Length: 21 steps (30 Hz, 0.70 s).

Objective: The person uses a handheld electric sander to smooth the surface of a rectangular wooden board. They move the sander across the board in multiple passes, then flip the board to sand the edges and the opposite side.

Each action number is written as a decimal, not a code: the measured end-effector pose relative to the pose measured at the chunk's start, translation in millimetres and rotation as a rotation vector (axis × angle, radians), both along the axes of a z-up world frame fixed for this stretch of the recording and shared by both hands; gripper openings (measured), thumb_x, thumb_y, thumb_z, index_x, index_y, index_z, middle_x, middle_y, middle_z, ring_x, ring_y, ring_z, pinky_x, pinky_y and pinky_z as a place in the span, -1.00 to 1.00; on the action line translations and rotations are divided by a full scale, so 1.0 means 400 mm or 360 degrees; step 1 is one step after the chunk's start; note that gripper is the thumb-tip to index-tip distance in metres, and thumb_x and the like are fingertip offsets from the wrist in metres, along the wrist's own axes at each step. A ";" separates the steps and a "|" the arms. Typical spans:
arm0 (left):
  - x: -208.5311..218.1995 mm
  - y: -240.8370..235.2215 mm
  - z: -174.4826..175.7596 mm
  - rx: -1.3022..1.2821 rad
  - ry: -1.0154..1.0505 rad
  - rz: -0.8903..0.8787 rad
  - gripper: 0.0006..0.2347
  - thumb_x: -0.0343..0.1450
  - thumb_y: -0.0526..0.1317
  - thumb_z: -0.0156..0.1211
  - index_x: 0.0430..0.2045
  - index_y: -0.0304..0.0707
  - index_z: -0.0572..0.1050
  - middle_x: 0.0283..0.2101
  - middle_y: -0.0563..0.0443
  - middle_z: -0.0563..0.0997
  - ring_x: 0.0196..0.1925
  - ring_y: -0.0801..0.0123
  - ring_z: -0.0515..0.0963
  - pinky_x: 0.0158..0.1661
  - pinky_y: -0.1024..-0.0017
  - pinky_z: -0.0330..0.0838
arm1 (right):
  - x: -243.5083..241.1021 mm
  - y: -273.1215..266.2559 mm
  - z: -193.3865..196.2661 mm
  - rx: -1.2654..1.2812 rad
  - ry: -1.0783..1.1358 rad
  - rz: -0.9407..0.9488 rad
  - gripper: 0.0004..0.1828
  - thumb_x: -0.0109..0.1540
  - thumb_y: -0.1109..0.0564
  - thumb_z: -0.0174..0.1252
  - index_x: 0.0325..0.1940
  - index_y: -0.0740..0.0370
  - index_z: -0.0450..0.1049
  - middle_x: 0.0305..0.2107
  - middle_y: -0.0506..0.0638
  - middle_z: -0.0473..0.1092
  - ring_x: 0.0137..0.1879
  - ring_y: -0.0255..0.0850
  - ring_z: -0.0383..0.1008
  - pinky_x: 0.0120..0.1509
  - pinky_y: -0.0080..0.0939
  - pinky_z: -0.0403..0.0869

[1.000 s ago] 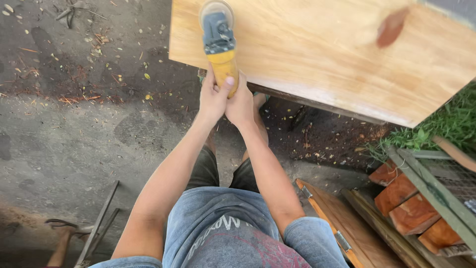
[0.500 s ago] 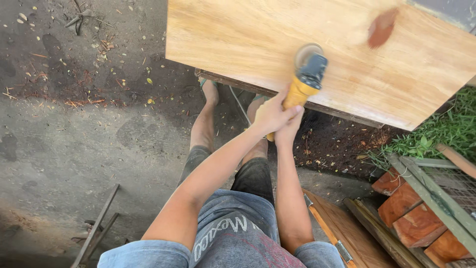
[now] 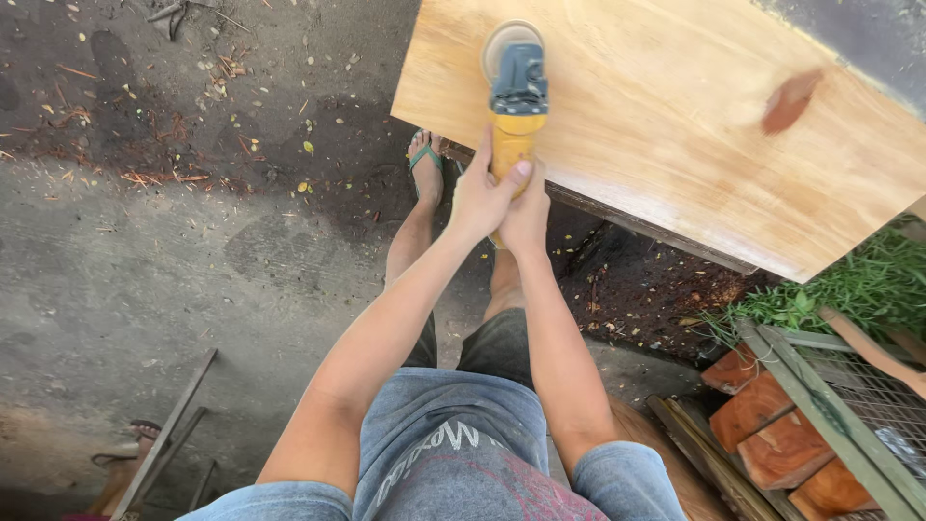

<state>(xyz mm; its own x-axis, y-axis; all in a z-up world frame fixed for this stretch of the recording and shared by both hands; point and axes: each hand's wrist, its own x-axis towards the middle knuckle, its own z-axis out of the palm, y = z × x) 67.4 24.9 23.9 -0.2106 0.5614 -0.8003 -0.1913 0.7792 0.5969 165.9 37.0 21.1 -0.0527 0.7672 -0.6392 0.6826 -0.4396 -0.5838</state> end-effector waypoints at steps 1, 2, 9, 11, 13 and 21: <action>-0.022 -0.008 -0.011 0.0183 -0.0023 0.0137 -0.21 0.40 -0.02 0.27 0.47 -0.36 -0.01 -0.03 -0.27 0.65 -0.05 0.29 0.65 -0.02 0.45 0.50 | -0.032 0.004 0.005 -0.0017 -0.0009 0.0026 -0.29 0.24 -0.09 0.31 0.35 0.18 0.18 -0.02 0.30 0.53 0.13 0.10 0.60 0.16 -0.04 0.52; -0.041 -0.016 -0.025 0.0366 -0.0045 0.0273 -0.23 0.43 -0.07 0.29 0.45 -0.45 -0.04 0.09 -0.22 0.64 0.06 0.36 0.65 0.07 0.49 0.49 | -0.060 0.007 0.008 -0.0034 -0.0019 0.0053 -0.28 0.23 -0.09 0.31 0.36 0.18 0.18 -0.01 0.30 0.52 0.14 0.11 0.58 0.15 -0.03 0.52; -0.166 -0.013 -0.082 0.0590 -0.0085 0.0371 -0.29 0.53 -0.17 0.25 0.47 -0.46 -0.07 0.28 -0.25 0.51 0.28 0.29 0.53 0.27 0.41 0.39 | -0.206 0.047 0.010 0.0101 0.0146 0.0154 -0.32 0.23 -0.06 0.32 0.32 0.21 0.23 0.02 0.27 0.52 0.14 0.13 0.59 0.16 0.01 0.51; -0.198 0.001 -0.067 0.0527 -0.0190 0.0417 -0.30 0.50 -0.16 0.22 0.47 -0.41 -0.06 0.26 -0.21 0.51 0.24 0.32 0.54 0.22 0.42 0.44 | -0.234 0.061 0.011 -0.0018 0.0165 0.0075 -0.32 0.22 -0.07 0.28 0.33 0.20 0.21 0.01 0.23 0.54 0.13 0.10 0.60 0.15 -0.01 0.51; -0.200 0.012 -0.048 0.0477 -0.0166 0.0480 -0.35 0.51 -0.17 0.20 0.46 -0.41 0.00 0.23 -0.21 0.53 0.21 0.32 0.56 0.20 0.40 0.47 | -0.231 0.074 0.015 0.0025 0.0172 0.0196 -0.32 0.24 -0.09 0.29 0.34 0.20 0.23 -0.01 0.28 0.54 0.14 0.15 0.59 0.15 0.01 0.51; -0.025 0.018 -0.061 0.0595 -0.0314 0.0461 -0.31 0.53 -0.21 0.22 0.48 -0.47 -0.09 0.27 -0.19 0.48 0.24 0.34 0.55 0.23 0.40 0.47 | -0.062 0.078 0.036 0.0085 0.0092 0.0123 -0.20 0.21 -0.12 0.33 0.38 0.21 0.15 -0.09 0.30 0.54 0.04 0.18 0.59 0.06 0.03 0.52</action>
